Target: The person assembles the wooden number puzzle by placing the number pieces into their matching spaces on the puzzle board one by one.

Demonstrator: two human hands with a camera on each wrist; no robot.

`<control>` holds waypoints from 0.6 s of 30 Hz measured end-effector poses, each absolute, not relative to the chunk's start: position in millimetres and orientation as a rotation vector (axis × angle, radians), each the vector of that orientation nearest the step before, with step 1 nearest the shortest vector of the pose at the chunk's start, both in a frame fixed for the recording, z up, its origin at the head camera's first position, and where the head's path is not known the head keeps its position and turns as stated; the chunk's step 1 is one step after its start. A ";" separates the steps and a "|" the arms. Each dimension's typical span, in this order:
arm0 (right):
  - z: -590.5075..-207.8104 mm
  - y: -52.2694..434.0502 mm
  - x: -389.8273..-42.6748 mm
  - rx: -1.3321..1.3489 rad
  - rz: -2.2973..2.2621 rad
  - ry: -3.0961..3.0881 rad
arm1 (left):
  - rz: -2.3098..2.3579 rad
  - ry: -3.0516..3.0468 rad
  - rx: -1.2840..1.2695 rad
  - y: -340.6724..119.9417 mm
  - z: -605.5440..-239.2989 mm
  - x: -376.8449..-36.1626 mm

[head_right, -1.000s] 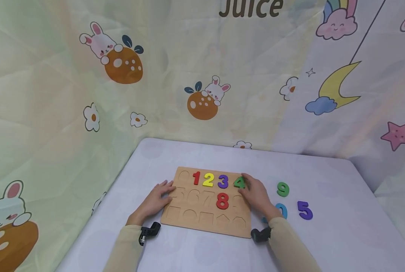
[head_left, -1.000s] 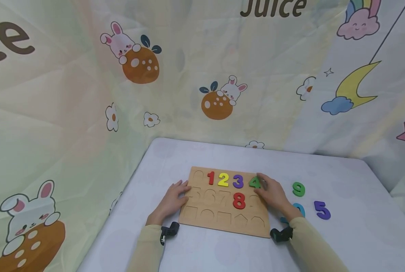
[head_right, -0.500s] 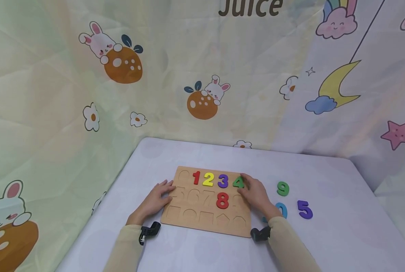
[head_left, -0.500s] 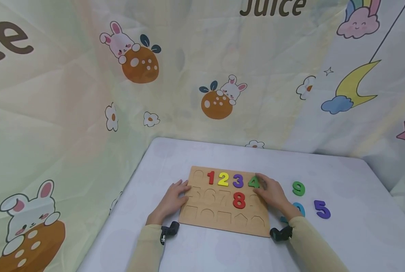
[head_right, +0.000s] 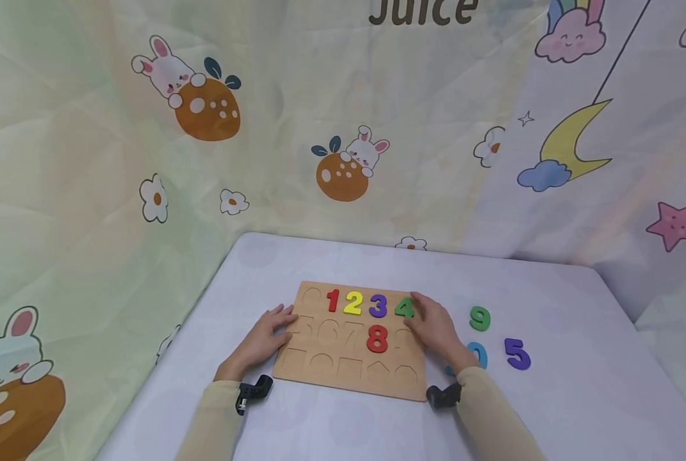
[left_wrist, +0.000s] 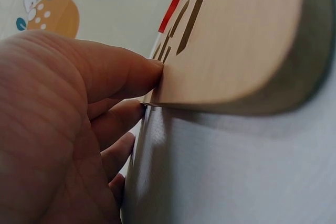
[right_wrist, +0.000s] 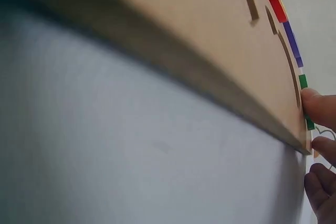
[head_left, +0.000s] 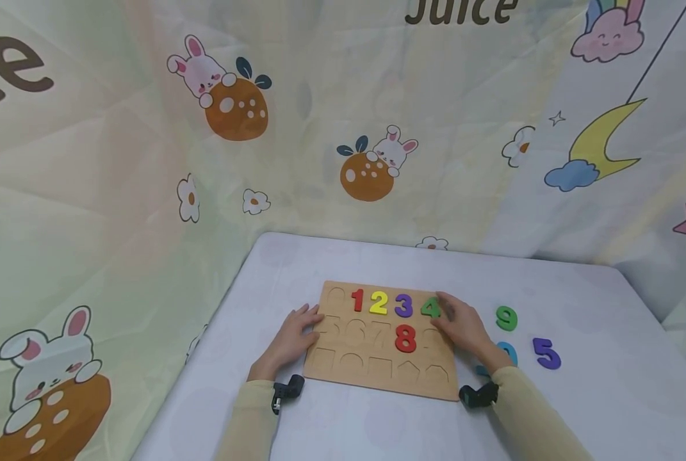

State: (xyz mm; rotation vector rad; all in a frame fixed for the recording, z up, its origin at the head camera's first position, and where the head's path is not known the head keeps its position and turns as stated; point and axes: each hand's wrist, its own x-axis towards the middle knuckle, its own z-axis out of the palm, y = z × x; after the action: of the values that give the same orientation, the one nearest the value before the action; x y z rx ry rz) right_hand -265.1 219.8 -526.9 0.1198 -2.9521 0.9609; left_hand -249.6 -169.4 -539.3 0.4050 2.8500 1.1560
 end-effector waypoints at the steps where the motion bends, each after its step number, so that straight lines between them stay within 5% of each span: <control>1: -526.5 220.8 -264.4 0.110 0.958 -2.956 | 1.156 2.849 0.407 -169.3 -538.7 -249.1; 18: -516.8 238.4 -241.7 0.159 0.931 -2.986 | 1.155 2.842 0.355 -168.2 -538.0 -248.7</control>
State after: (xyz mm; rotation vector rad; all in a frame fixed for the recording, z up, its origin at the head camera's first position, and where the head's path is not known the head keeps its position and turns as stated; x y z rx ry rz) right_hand -241.7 238.4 -516.8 0.1593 -2.9862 0.9309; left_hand -248.7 -168.2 -538.0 0.3547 2.8423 1.1553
